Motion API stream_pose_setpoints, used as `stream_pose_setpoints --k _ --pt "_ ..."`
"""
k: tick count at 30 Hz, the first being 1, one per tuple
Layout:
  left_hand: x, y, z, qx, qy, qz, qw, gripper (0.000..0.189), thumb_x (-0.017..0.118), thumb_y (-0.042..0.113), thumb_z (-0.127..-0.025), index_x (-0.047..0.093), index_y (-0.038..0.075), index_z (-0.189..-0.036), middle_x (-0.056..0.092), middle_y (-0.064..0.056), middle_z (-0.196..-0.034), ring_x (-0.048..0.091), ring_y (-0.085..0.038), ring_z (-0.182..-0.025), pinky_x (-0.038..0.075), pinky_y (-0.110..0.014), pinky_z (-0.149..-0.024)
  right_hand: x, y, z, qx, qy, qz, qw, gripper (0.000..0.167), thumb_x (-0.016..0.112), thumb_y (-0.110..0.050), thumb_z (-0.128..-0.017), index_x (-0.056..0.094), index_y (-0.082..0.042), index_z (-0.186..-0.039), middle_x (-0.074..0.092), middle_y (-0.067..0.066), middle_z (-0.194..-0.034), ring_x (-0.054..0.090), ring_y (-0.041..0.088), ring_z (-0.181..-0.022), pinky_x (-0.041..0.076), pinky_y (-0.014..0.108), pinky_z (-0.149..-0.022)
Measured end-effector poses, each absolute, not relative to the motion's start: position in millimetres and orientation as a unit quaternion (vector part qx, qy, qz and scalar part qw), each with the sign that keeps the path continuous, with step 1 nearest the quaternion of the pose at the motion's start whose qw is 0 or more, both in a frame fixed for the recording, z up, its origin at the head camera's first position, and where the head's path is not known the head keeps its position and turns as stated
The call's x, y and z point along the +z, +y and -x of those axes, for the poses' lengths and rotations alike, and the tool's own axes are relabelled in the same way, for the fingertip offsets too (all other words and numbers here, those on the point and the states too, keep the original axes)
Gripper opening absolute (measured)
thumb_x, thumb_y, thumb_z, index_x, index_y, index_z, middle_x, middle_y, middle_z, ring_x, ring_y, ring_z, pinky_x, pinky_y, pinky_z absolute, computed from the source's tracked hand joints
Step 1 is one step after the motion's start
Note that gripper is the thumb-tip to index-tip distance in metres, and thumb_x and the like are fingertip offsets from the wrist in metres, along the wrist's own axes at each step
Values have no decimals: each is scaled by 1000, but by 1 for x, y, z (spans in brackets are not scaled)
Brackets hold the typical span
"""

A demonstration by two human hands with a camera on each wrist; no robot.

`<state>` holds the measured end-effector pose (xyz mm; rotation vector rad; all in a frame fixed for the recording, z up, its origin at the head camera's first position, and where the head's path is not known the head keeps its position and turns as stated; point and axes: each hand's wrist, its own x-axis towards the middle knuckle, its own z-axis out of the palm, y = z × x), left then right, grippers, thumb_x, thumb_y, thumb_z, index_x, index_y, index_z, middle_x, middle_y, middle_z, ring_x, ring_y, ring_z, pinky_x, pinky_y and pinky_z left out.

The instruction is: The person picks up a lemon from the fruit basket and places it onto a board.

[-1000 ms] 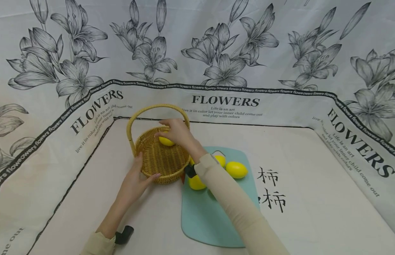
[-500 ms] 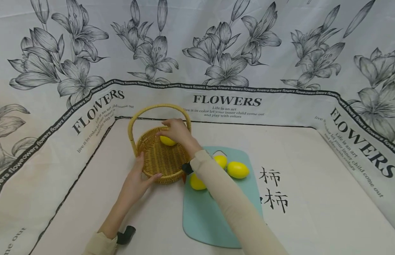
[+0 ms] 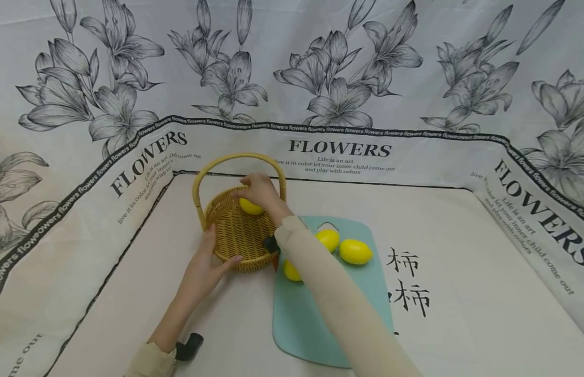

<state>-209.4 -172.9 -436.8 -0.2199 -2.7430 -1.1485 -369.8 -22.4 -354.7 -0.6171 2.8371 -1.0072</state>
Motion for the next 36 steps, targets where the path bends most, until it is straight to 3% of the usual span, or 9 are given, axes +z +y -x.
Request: stream_pose_setpoints --k 23,36 --pt "-438 -173 211 -382 -917 74 84 105 68 50 -85 6 -1 -153 11 -22 -158 12 -35 -144 21 -53 -113 -387 -20 386 -348 928 119 57 54 74 -29 -87 58 -5 -133 57 10 -134 52 24 -123 48 33 -97" --pt "-436 -172 210 -378 -920 68 80 106 66 55 -85 6 0 -153 11 -20 -158 13 -33 -145 22 -52 -114 -392 -22 383 -338 933 100 76 53 80 -20 -82 62 -3 -128 60 14 -125 59 24 -107 53 30 -83"
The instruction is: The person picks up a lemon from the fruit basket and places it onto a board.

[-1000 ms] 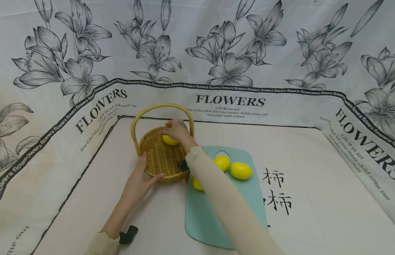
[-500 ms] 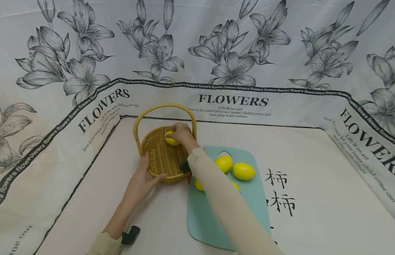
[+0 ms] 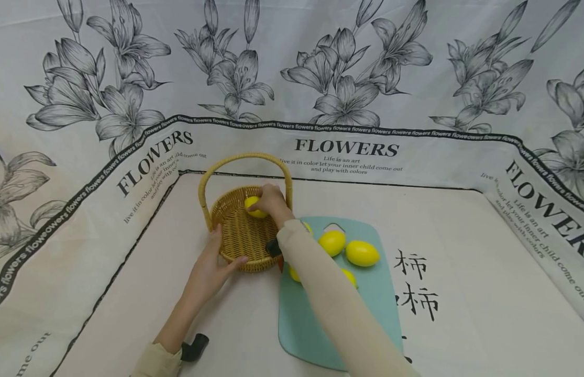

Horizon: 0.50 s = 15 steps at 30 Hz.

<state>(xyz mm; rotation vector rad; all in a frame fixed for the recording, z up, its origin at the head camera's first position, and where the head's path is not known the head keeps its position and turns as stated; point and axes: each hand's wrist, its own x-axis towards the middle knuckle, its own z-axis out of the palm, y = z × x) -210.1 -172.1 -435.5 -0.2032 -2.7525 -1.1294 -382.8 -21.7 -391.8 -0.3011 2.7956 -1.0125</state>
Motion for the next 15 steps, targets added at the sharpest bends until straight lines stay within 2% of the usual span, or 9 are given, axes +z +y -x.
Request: stream_pose_setpoints --k 6,15 --pt "-435 -172 210 -378 -920 67 81 106 66 55 -85 6 1 -153 12 -21 -158 14 -34 -144 22 -52 -113 -393 -20 381 -323 935 112 94 50 79 -17 -82 63 -5 -127 62 13 -116 59 22 -96 53 30 -79" --pt "-435 -172 209 -382 -918 67 81 106 66 56 -84 8 -1 -153 12 -21 -158 14 -34 -144 22 -52 -113 -395 -19 383 -310 939 119 95 54 79 -21 -83 60 -6 -131 61 12 -121 58 22 -99 52 29 -80"
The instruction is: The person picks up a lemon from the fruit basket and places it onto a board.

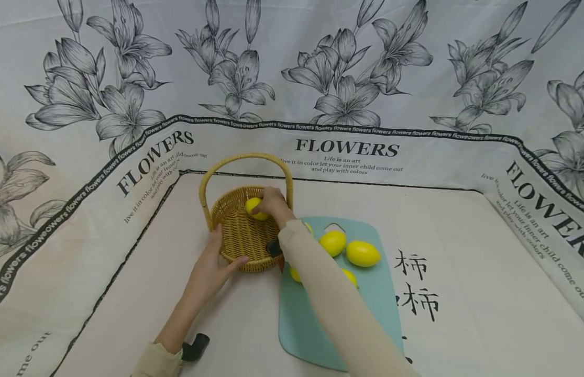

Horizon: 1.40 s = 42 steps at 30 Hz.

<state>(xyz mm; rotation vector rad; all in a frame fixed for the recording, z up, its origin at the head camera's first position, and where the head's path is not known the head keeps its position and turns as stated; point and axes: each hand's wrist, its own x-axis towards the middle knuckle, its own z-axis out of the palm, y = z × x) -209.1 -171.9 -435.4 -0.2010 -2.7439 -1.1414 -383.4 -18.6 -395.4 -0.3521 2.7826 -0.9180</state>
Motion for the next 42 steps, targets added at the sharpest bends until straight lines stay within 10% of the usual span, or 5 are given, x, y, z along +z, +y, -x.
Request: stream_pose_setpoints --k 42 --pt "-422 -164 218 -378 -922 58 69 106 67 52 -85 5 -1 -153 11 -23 -157 14 -36 -144 23 -52 -113 -370 -7 382 -332 927 139 109 48 76 -21 -86 62 -3 -128 63 11 -116 60 19 -94 52 27 -78"
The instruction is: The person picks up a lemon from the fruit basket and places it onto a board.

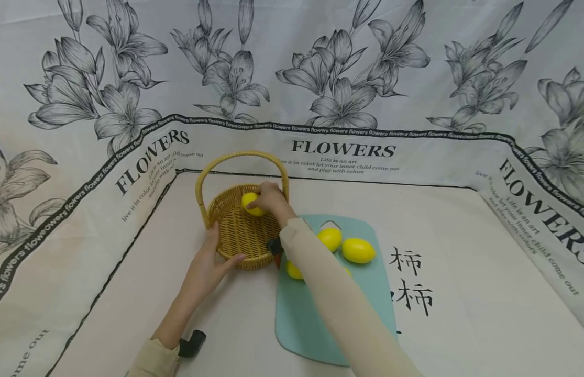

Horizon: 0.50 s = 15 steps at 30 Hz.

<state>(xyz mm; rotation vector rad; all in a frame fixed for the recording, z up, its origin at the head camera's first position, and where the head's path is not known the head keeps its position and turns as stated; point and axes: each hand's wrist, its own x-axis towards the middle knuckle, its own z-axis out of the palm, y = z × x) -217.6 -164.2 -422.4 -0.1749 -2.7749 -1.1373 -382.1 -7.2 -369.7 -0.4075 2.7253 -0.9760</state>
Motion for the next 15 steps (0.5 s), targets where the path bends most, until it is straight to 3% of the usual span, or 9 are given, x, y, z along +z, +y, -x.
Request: stream_pose_setpoints --k 15 --pt "-425 -167 217 -373 -923 60 68 107 64 58 -85 5 0 -153 11 -24 -157 14 -37 -144 23 -54 -113 -362 -4 372 -332 924 161 98 56 74 -22 -87 55 -2 -135 61 12 -120 60 19 -98 52 27 -81"
